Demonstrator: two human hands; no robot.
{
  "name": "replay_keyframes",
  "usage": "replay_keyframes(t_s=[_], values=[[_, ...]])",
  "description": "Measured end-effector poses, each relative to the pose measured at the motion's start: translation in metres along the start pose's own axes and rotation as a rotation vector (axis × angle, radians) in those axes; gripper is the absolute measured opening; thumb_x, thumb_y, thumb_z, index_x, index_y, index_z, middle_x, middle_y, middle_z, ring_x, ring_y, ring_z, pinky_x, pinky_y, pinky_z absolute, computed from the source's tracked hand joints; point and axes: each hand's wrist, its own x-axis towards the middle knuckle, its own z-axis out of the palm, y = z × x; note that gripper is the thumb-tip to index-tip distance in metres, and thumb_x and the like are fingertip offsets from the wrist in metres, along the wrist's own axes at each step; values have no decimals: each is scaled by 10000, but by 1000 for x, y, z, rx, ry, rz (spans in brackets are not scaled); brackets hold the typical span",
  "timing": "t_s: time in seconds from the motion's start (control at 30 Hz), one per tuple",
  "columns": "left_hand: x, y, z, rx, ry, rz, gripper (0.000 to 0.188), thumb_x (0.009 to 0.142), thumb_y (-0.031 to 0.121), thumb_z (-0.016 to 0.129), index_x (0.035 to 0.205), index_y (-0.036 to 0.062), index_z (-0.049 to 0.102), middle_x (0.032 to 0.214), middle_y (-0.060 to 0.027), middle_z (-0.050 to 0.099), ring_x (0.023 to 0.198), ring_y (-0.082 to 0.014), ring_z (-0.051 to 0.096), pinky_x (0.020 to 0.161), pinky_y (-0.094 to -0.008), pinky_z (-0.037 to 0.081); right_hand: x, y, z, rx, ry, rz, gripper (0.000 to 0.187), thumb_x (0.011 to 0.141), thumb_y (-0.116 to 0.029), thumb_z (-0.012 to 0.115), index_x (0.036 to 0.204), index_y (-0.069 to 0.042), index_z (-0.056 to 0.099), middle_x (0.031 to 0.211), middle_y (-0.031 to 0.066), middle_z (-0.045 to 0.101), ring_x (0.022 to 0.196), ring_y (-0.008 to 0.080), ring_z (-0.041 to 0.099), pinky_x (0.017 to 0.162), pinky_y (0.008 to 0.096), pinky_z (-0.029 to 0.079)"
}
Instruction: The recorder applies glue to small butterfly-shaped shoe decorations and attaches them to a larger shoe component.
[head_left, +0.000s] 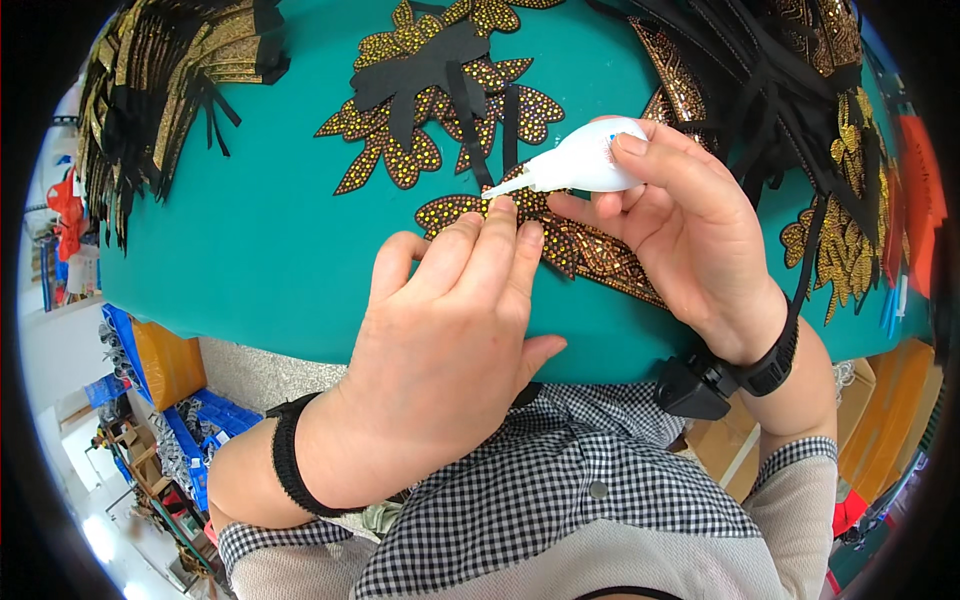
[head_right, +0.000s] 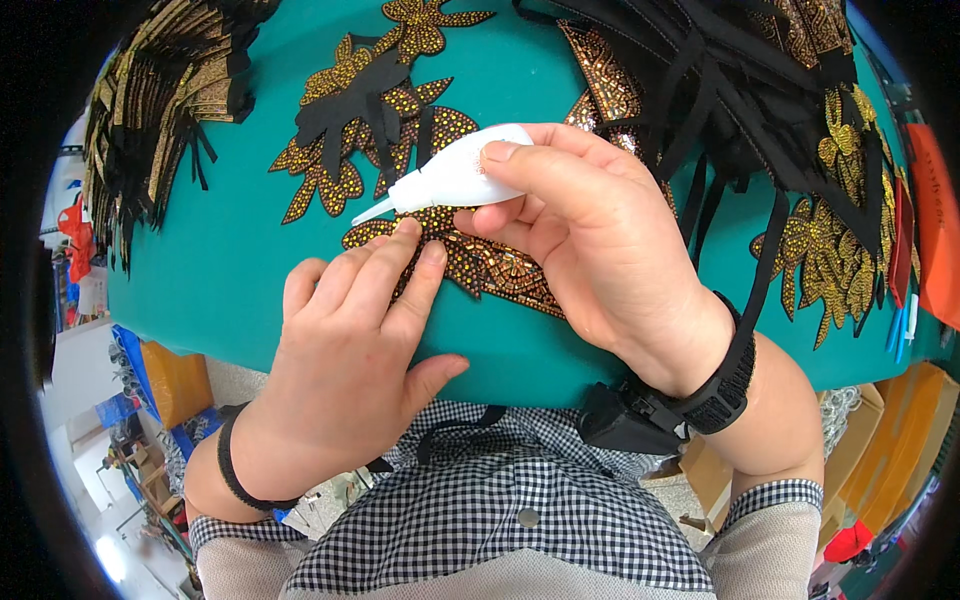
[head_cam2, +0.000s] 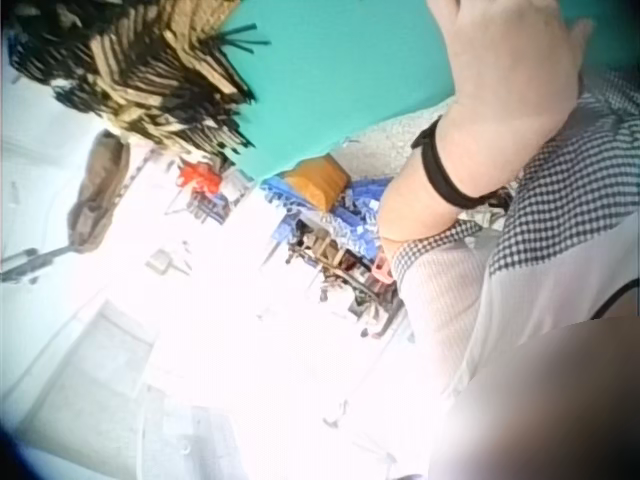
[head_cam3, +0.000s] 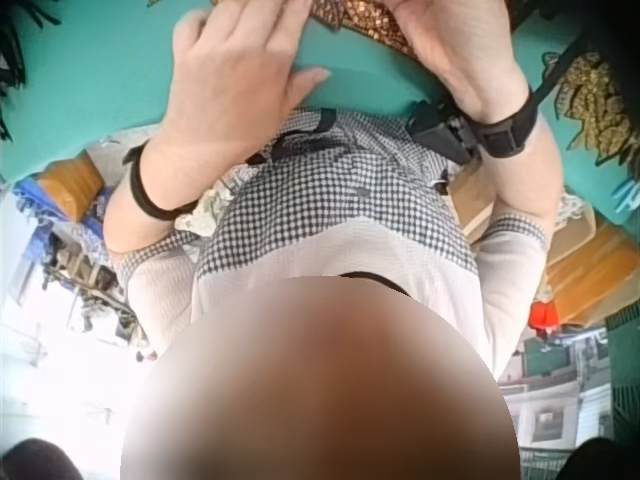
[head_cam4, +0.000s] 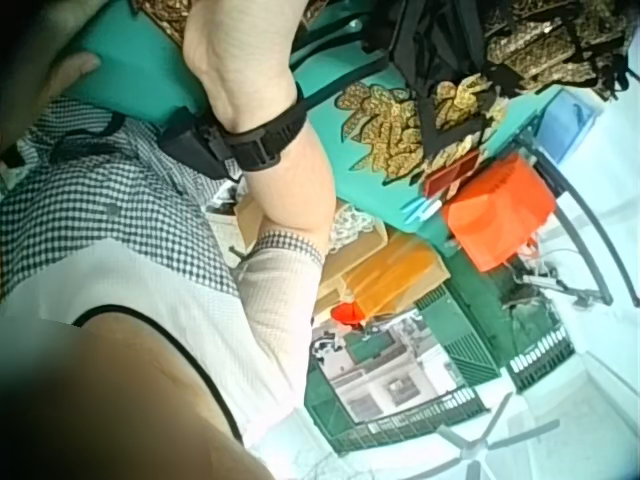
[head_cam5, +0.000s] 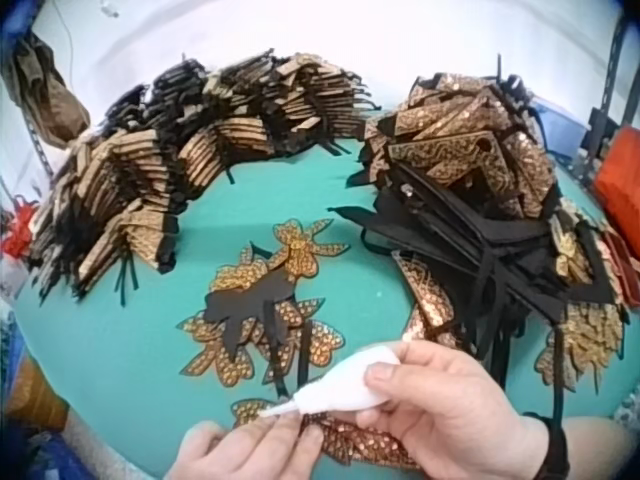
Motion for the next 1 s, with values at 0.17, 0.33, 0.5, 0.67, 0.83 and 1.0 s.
replay_keyframes(t_s=[0.17, 0.33, 0.5, 0.67, 0.83, 1.0], values=[[-1, 1, 9, 10, 58, 4, 659, 646, 341, 672, 1151, -49, 505, 1183, -182, 486, 1046, -262, 472, 845, -374, 329, -1, 1, -4, 49, -45, 4, 203, 824, -134, 562, 952, 22, 553, 870, 77, 615, 707, 104, 574, 776, 285, 475], [-2, 0, 10, -44, 113, 24, 629, 650, 337, 668, 1116, -62, 530, 1162, -189, 499, 1057, -265, 467, 867, -383, 316, -3, 1, -3, 46, -46, 7, 208, 827, -128, 553, 968, 24, 543, 882, 78, 611, 702, 104, 565, 791, 304, 476], [-5, 2, 14, -41, 198, 25, 626, 657, 339, 665, 1111, -70, 529, 1156, -195, 500, 1076, -276, 463, 902, -392, 290, -1, 1, -5, 41, -49, 5, 199, 831, -123, 548, 968, 20, 542, 880, 79, 612, 698, 103, 567, 790, 311, 480], [-1, -2, 15, -149, 196, 66, 594, 652, 262, 685, 1097, -94, 518, 1152, -232, 478, 1098, -339, 447, 962, -457, 304, 1, 2, -8, 53, -64, -5, 187, 834, -115, 544, 960, 23, 544, 876, 79, 611, 703, 108, 571, 778, 305, 484], [2, -5, 14, -192, 184, 96, 563, 673, 229, 677, 1097, -101, 507, 1131, -242, 475, 1093, -373, 443, 977, -477, 317, 2, 0, -6, 52, -48, -16, 186, 834, -118, 549, 953, 25, 546, 869, 72, 606, 711, 112, 571, 767, 300, 486], [1, -4, 12, -151, 182, 87, 549, 705, 239, 660, 1114, -90, 499, 1126, -238, 478, 1085, -378, 452, 990, -462, 313, 2, -7, -7, 59, -70, -31, 172, 828, -123, 555, 923, 21, 558, 841, 61, 593, 708, 111, 563, 762, 322, 487]])
